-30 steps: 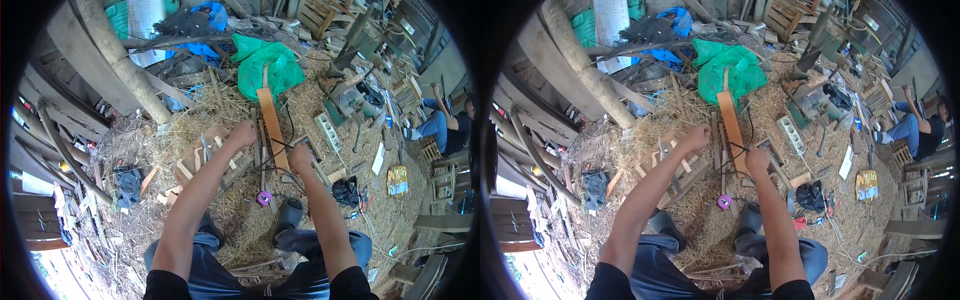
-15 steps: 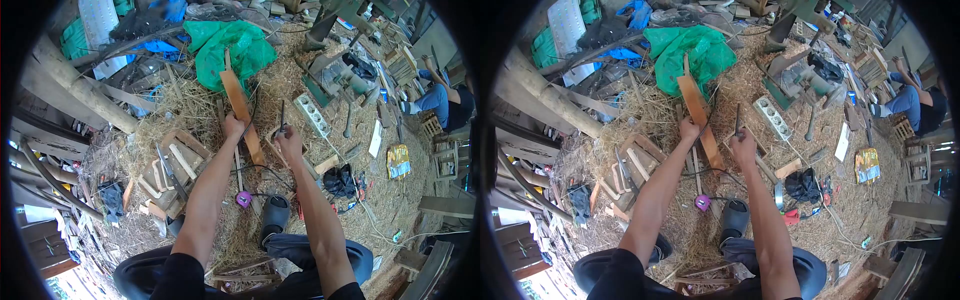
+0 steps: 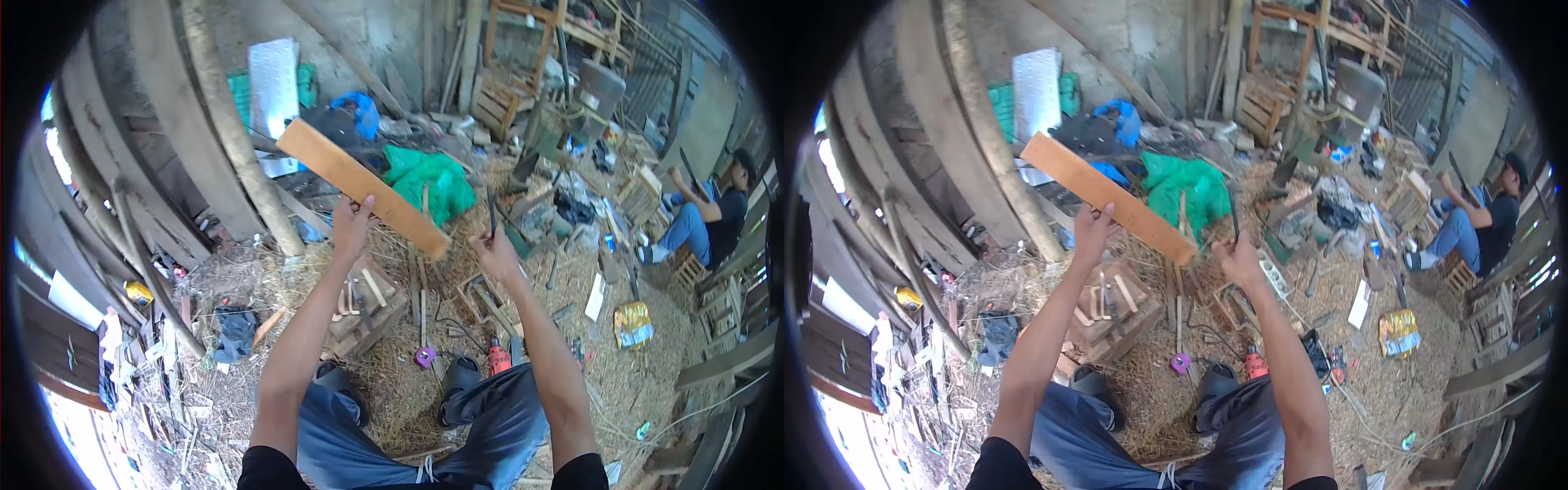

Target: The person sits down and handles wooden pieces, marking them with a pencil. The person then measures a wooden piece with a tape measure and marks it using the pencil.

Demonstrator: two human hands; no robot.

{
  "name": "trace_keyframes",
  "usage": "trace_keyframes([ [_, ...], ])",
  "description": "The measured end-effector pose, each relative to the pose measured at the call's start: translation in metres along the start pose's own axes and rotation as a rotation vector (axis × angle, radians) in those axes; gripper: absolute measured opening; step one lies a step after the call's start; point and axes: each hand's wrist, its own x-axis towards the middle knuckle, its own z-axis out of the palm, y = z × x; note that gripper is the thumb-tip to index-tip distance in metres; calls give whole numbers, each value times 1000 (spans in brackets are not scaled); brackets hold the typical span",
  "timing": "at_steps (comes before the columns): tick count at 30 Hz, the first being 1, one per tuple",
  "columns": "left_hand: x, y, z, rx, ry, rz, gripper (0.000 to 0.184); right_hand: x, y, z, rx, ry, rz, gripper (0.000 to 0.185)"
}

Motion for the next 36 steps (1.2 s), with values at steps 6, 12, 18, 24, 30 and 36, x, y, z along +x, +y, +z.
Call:
trace_keyframes([
  [6, -52, 95, -68, -395, 89, -72, 29, -34, -107, 14, 602, -196, -268, 37],
  [12, -67, 84, -129, -602, 182, -31, 30, -44, -138, 30, 716, -282, -211, 41],
  [18, -74, 65, -203, -697, 378, -62, 27, -14, -93, 54, 673, -261, -117, 40],
  [24, -77, 66, -216, -483, 370, -231, 27, 25, -72, 68, 588, -151, -132, 42],
  [30, -73, 43, -203, -198, 201, -225, 29, 32, -31, 63, 644, -125, -80, 47],
  [36, -24, -12, -168, -565, 268, -276, 34, 24, -24, 29, 393, -248, 146, 51],
])
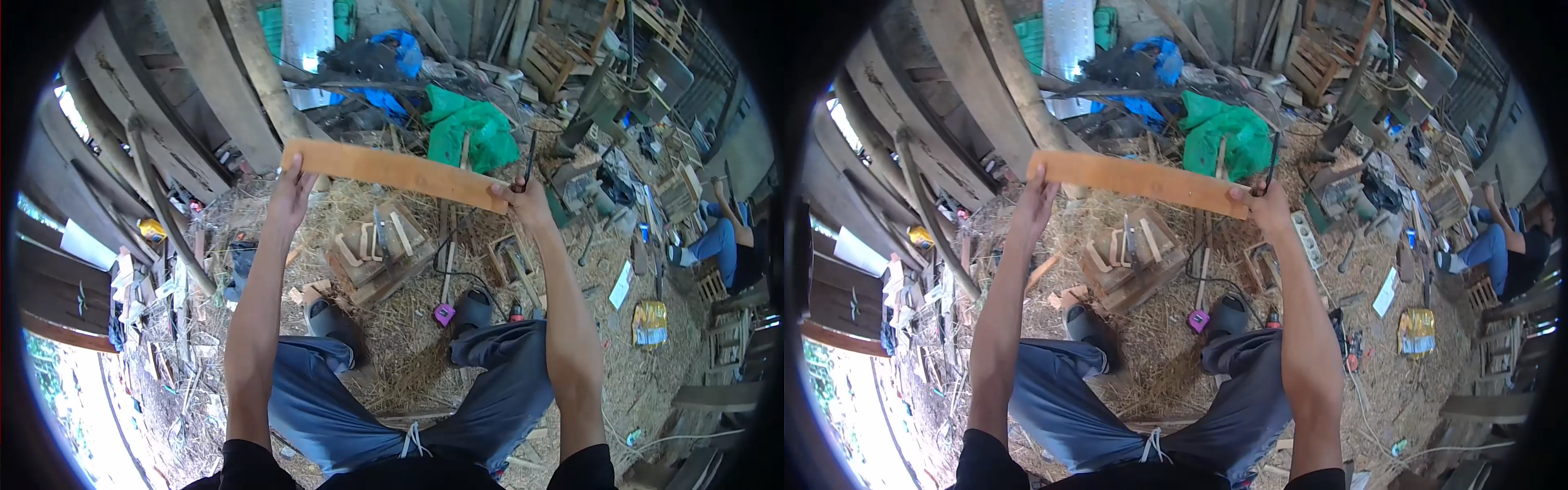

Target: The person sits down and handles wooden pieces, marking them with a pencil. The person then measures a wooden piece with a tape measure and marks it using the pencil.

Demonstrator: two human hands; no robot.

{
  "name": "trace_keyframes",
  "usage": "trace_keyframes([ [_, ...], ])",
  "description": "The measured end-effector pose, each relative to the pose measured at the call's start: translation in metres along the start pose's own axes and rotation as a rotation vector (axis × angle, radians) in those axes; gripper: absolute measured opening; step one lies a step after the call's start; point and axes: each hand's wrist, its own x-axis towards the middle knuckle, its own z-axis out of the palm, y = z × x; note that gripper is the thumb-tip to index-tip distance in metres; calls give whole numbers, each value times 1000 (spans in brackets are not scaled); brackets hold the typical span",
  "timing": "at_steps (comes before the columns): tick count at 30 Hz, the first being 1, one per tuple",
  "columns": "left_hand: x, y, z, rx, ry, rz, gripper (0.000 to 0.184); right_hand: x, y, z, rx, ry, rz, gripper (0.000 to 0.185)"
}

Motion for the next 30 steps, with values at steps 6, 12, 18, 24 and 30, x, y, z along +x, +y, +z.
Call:
trace_keyframes([
  [6, -10, -83, 112, 134, -141, -104, 32, 0, 18, -11, 109, -90, 28, 47],
  [12, 10, -99, 131, 395, -175, -112, 25, -12, 15, -3, -105, -142, -130, 45],
  [18, 9, -134, 149, 260, -439, -143, 27, 1, 35, 3, -113, -125, -14, 46],
  [24, 5, -160, 132, 115, -349, -306, 36, 1, 37, 12, -252, -49, -61, 62],
  [30, -2, -108, 116, -201, -484, -269, 28, -20, -4, 36, -381, -173, -155, 72],
])
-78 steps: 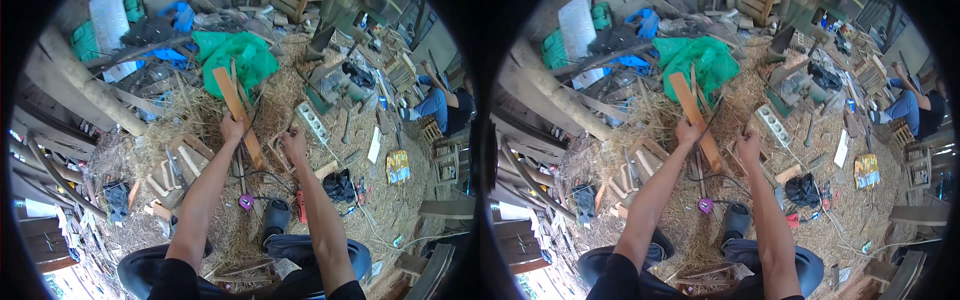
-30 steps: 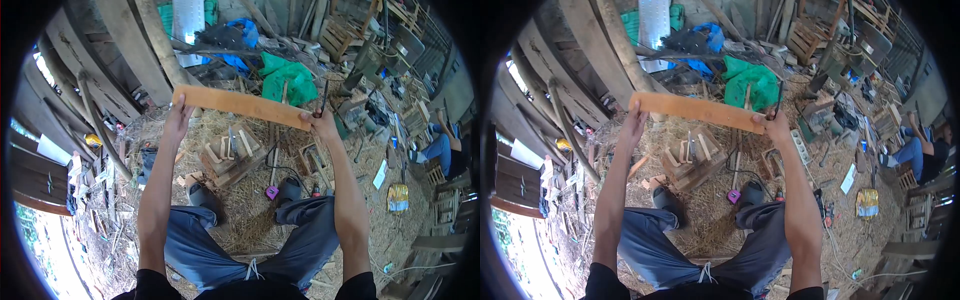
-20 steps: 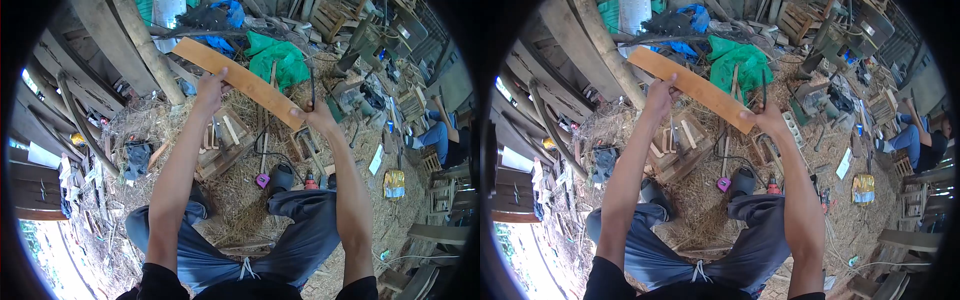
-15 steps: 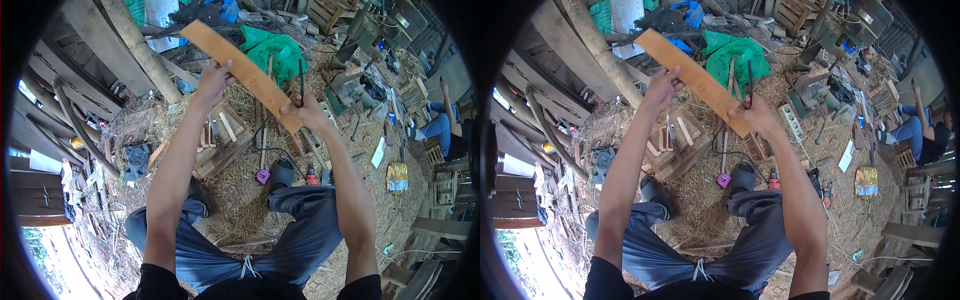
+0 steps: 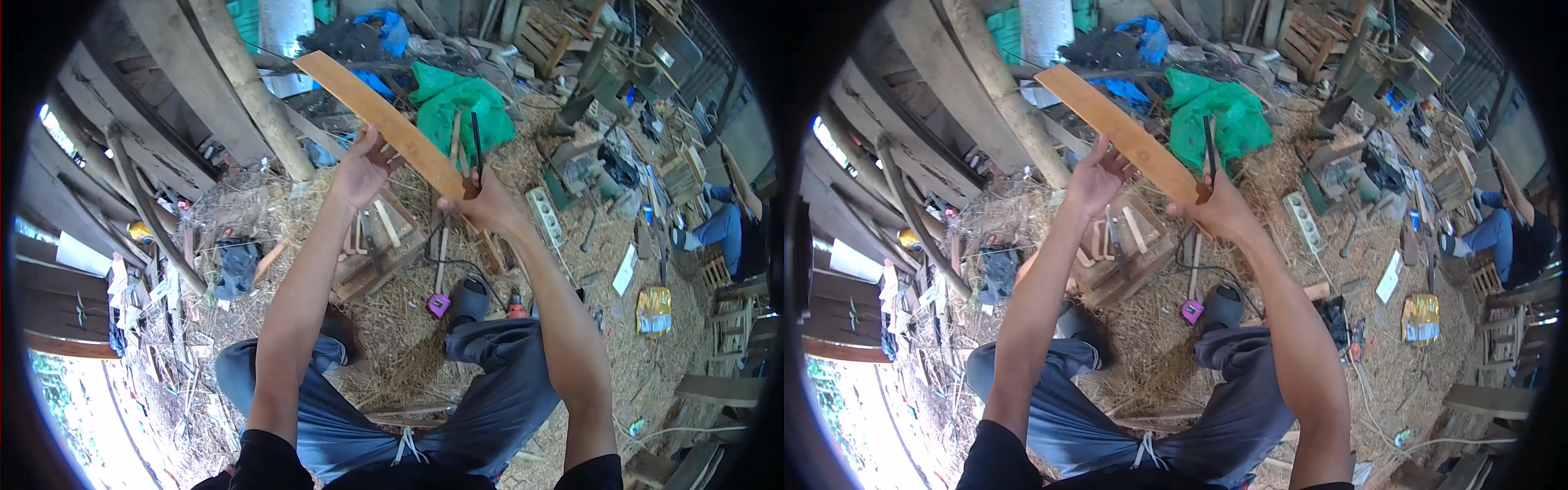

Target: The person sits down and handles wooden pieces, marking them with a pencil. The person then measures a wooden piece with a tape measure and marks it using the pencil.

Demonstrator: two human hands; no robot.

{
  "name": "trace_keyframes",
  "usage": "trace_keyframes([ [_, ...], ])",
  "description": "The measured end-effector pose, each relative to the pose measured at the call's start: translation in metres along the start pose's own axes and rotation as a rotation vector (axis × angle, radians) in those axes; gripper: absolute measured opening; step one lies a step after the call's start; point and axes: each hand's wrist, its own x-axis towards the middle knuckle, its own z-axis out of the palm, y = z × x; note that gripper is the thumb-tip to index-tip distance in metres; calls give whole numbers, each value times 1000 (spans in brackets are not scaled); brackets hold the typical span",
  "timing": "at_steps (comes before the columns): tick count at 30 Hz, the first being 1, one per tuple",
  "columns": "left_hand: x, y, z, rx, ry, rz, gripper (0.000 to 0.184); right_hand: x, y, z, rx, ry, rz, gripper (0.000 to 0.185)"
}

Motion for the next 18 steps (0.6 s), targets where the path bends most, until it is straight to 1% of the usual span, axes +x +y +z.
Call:
trace_keyframes([
  [1, -6, 9, 2, 52, -33, 12, 33, 2, 1, 5, 71, -18, -87, 74],
  [2, -12, 17, 4, 63, -34, 33, 33, 6, 6, 12, 73, -21, -110, 74],
  [3, -18, 26, 5, 108, -49, 56, 36, 13, 14, 22, 84, 17, -172, 72],
  [4, -23, 35, 4, 154, -64, 81, 40, 13, 3, 27, 97, 54, -235, 71],
  [5, -30, 46, 3, 173, -104, 87, 46, 9, -7, 28, 144, -18, -143, 68],
  [6, -38, 57, 3, 188, -100, 113, 46, 6, -19, 31, 147, -27, -171, 68],
  [8, -57, 78, 4, 259, -80, 143, 56, 2, -40, 39, 171, 6, -231, 67],
  [9, -69, 89, 6, 183, -64, 141, 50, -4, -55, 44, 202, 46, -310, 61],
  [10, -80, 98, 7, 196, -57, 164, 50, -6, -66, 49, 207, 33, -334, 61],
  [12, -104, 113, 9, 281, 90, 180, 42, -9, -82, 59, -23, 136, -432, 57],
  [13, -117, 119, 13, 308, 100, 224, 33, -6, -83, 63, -115, 153, -453, 62],
  [14, -127, 123, 11, 313, 109, 242, 33, -5, -86, 65, -113, 143, -471, 62],
  [16, -146, 131, 6, 424, 199, 285, 29, -6, -100, 72, -208, 161, -486, 61],
  [17, -154, 131, 3, 412, 230, 323, 26, -11, -106, 75, -185, 118, -439, 59],
  [18, -159, 131, -1, 409, 240, 340, 26, -14, -111, 78, -189, 107, -455, 59],
])
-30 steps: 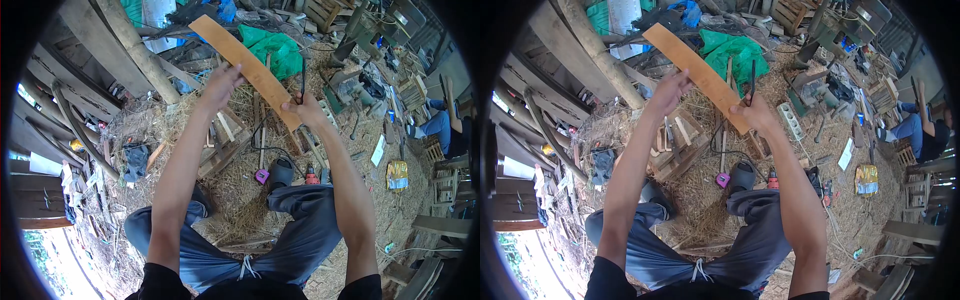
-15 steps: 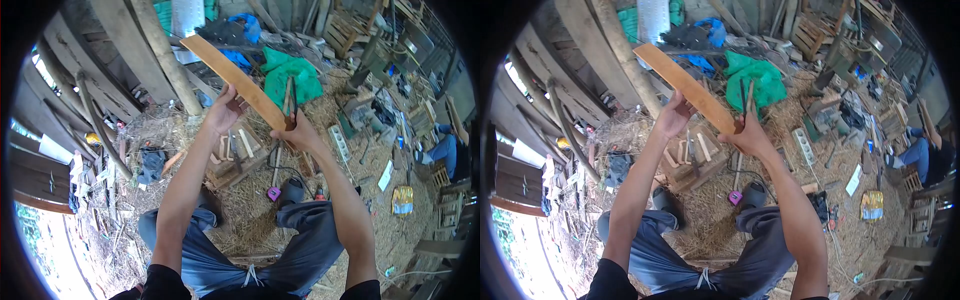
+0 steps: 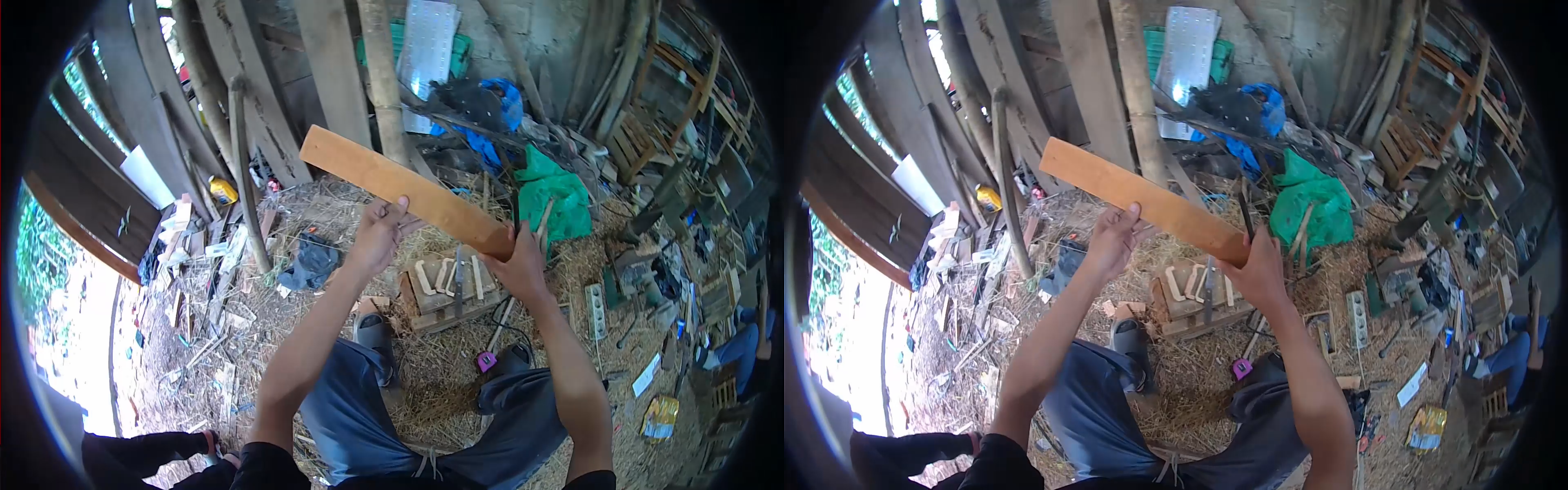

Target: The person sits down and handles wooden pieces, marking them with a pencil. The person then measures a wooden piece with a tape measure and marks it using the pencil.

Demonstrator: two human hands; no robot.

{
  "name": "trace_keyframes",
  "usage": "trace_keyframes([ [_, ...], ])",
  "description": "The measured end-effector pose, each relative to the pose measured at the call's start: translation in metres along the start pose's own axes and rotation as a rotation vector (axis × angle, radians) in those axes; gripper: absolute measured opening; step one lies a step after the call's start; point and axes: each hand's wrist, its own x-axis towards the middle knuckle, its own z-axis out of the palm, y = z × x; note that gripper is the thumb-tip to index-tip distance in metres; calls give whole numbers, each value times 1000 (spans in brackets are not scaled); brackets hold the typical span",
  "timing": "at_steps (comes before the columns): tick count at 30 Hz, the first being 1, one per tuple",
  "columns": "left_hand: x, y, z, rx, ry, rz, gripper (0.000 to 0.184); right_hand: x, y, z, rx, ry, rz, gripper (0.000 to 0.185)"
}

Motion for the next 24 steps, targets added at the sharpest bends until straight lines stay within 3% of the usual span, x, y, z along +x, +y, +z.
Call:
trace_keyframes([
  [4, -5, 12, -19, -93, 119, 52, 24, -4, -1, 1, -9, 17, -70, 54],
  [8, -9, 29, -43, -162, 262, 133, 24, -7, 22, -9, 5, 1, 16, 57],
  [16, -6, 27, -66, -112, 340, 141, 21, -8, 25, -21, -112, -27, 126, 56],
  [21, -1, 5, -62, -194, 448, 64, 18, -11, 21, -18, -248, 49, -106, 59],
  [24, 7, -9, -64, -172, 450, 30, 19, -11, 31, -12, -150, -24, -85, 57],
])
